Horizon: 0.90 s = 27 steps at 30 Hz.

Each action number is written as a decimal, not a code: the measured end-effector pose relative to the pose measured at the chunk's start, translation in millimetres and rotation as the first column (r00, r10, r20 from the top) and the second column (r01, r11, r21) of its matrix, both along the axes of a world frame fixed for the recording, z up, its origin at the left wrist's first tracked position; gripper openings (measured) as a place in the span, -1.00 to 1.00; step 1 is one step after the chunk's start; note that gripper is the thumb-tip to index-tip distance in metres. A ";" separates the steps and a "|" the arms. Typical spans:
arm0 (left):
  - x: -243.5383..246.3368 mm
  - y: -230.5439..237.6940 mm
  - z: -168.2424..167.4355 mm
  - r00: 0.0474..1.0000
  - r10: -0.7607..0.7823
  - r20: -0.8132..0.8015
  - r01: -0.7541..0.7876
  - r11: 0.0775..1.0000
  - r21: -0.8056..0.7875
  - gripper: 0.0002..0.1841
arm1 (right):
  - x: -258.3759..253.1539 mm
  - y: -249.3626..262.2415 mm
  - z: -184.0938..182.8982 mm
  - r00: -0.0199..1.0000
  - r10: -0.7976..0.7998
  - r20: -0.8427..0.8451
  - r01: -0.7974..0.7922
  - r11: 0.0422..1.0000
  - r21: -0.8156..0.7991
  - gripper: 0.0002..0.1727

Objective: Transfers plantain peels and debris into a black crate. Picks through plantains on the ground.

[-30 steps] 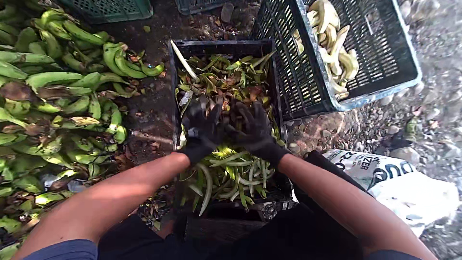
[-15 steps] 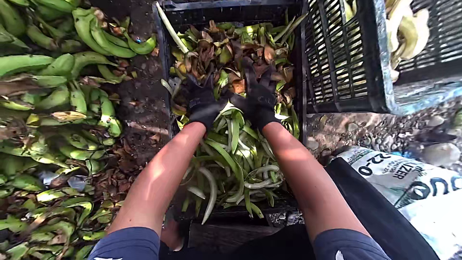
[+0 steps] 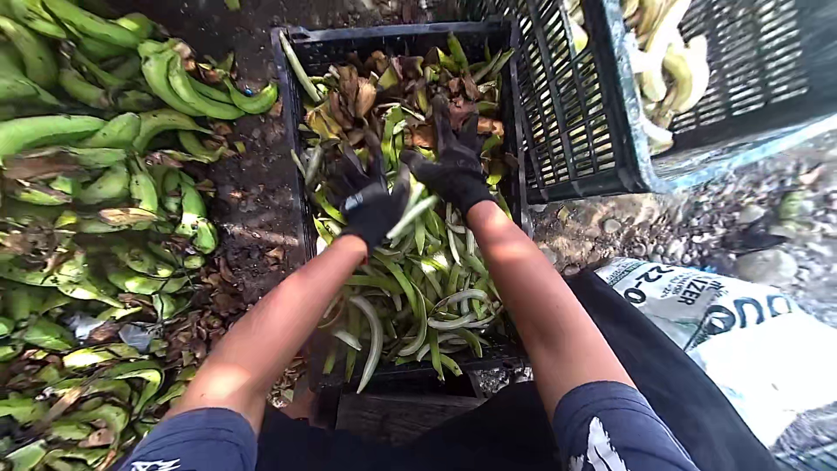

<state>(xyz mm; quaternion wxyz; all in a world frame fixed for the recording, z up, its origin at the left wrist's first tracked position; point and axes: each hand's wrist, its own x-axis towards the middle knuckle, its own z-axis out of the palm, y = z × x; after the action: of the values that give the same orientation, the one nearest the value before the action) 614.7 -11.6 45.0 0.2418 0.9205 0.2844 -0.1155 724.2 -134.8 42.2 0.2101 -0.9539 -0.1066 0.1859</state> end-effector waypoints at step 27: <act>-297.7 192.3 167.4 0.903 0.430 0.003 -0.300 0.635 -0.712 -0.32 | -214.8 55.6 138.4 0.812 0.484 -0.327 -0.181 0.741 0.647 -0.45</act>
<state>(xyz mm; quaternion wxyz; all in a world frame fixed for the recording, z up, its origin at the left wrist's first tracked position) 317.0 180.7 212.4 0.6120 0.6896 0.3783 -0.0822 509.3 -79.2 180.6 0.4757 -0.7286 -0.2781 0.4069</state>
